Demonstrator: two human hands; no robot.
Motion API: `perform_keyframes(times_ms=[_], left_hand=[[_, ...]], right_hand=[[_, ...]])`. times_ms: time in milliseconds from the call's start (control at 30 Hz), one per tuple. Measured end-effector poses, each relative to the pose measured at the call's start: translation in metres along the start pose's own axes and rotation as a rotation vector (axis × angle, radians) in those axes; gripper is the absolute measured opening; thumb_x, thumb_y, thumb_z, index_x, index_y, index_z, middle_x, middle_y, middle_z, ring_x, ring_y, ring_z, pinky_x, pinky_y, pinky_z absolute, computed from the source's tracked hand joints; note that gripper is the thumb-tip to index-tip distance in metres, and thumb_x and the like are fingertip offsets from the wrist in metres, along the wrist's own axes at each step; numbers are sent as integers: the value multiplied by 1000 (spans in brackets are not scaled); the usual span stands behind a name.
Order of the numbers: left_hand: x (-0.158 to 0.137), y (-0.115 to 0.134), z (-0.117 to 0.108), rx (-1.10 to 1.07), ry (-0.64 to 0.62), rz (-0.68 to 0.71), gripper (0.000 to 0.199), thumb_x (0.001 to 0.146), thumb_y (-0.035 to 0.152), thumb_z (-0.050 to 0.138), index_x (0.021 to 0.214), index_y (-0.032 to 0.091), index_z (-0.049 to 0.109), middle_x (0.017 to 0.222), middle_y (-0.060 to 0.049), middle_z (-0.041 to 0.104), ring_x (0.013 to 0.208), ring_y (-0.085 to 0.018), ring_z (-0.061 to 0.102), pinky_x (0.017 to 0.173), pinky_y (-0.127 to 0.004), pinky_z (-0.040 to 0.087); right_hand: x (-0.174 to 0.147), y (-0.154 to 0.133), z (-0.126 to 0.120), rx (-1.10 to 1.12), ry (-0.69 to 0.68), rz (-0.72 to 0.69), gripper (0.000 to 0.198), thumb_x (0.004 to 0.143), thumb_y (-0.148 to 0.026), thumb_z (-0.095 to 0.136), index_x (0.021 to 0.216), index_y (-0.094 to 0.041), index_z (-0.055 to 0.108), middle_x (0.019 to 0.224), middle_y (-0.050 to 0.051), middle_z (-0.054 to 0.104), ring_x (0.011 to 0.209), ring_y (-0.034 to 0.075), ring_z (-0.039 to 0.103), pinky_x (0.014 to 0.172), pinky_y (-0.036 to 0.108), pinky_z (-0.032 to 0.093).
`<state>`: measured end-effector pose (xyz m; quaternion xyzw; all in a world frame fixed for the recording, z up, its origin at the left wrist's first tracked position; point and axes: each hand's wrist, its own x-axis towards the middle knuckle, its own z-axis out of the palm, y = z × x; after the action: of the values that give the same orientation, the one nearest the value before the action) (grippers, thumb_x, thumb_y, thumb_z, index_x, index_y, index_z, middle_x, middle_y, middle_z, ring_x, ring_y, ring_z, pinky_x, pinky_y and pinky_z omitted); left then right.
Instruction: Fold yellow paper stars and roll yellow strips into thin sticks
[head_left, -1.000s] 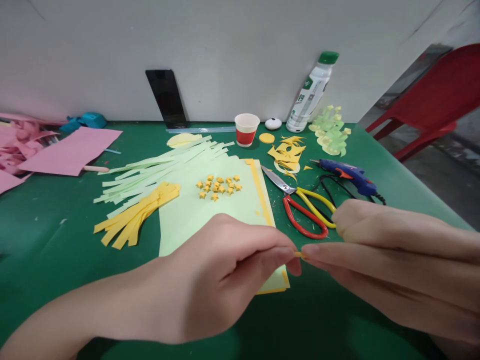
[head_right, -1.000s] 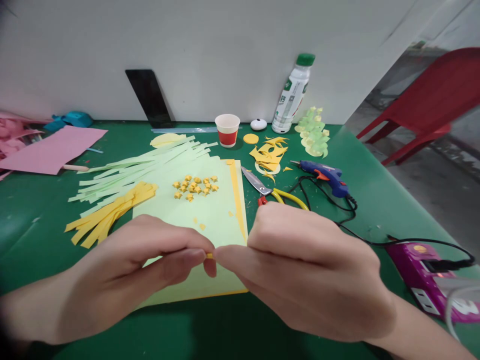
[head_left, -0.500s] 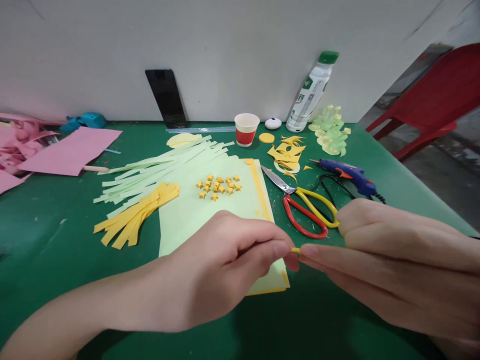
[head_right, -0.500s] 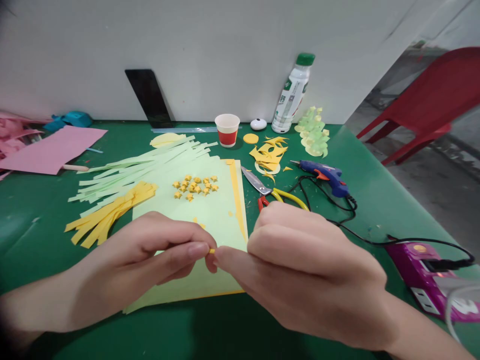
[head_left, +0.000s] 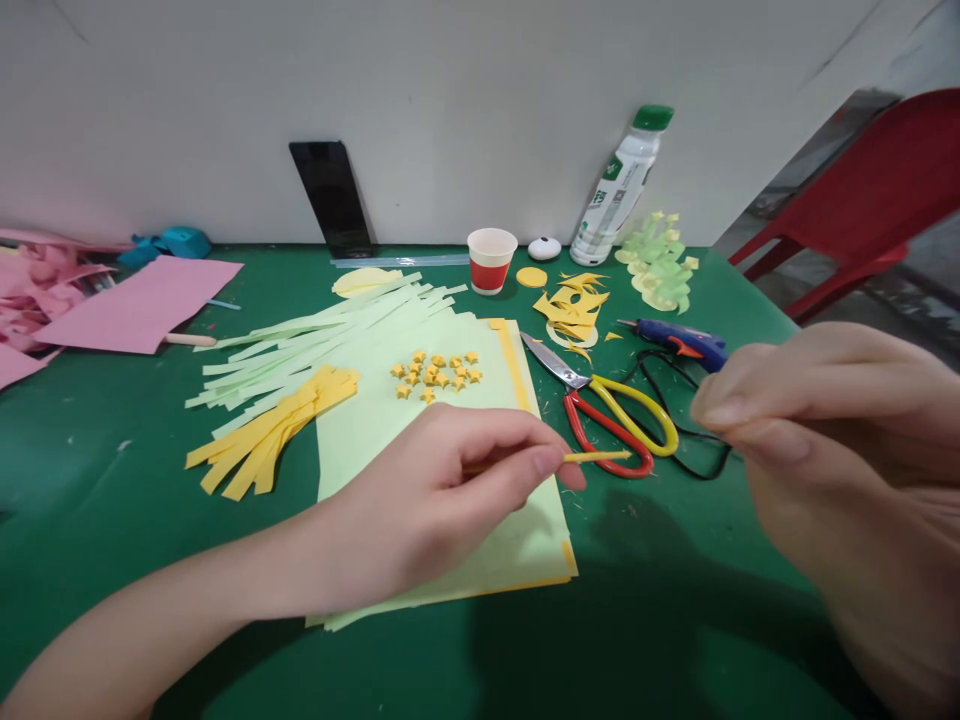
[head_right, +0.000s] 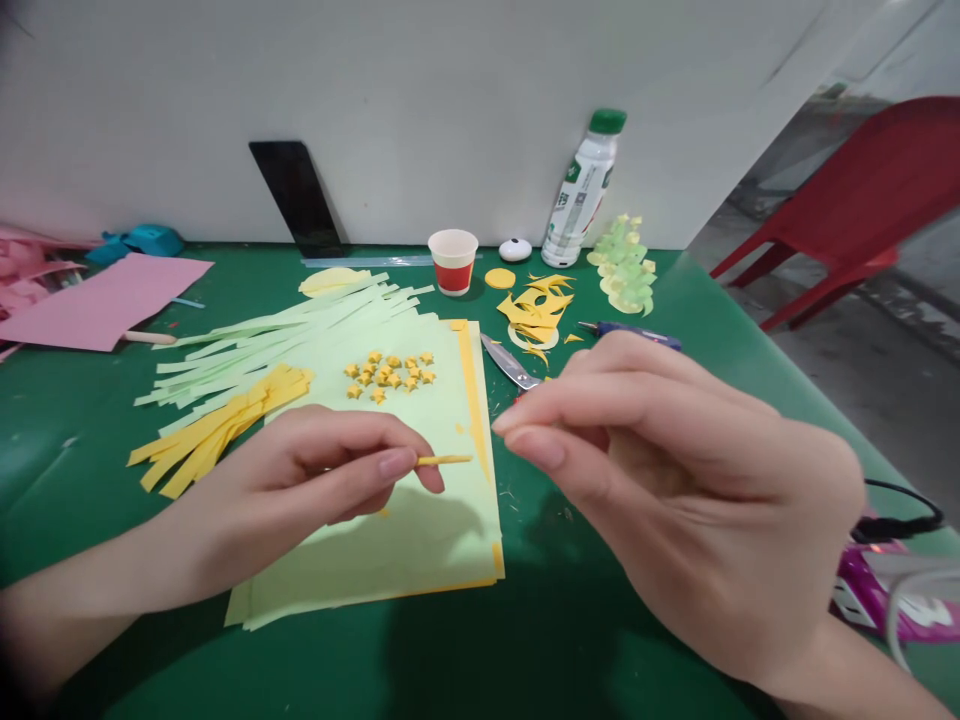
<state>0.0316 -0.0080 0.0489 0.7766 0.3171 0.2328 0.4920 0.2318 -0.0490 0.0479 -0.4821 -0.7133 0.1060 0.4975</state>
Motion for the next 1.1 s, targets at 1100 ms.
perform_keyframes(times_ms=[1100], left_hand=[[14,-9,-1,469,105,49,29,89,21,38,79,13,64,66,2,65,51,-7,51,49,-18,35]], right_hand=[[24,37,16,621,-72,318,29,87,-15,42,59,-18,40,53,-4,36,49,7,35,43,22,29]])
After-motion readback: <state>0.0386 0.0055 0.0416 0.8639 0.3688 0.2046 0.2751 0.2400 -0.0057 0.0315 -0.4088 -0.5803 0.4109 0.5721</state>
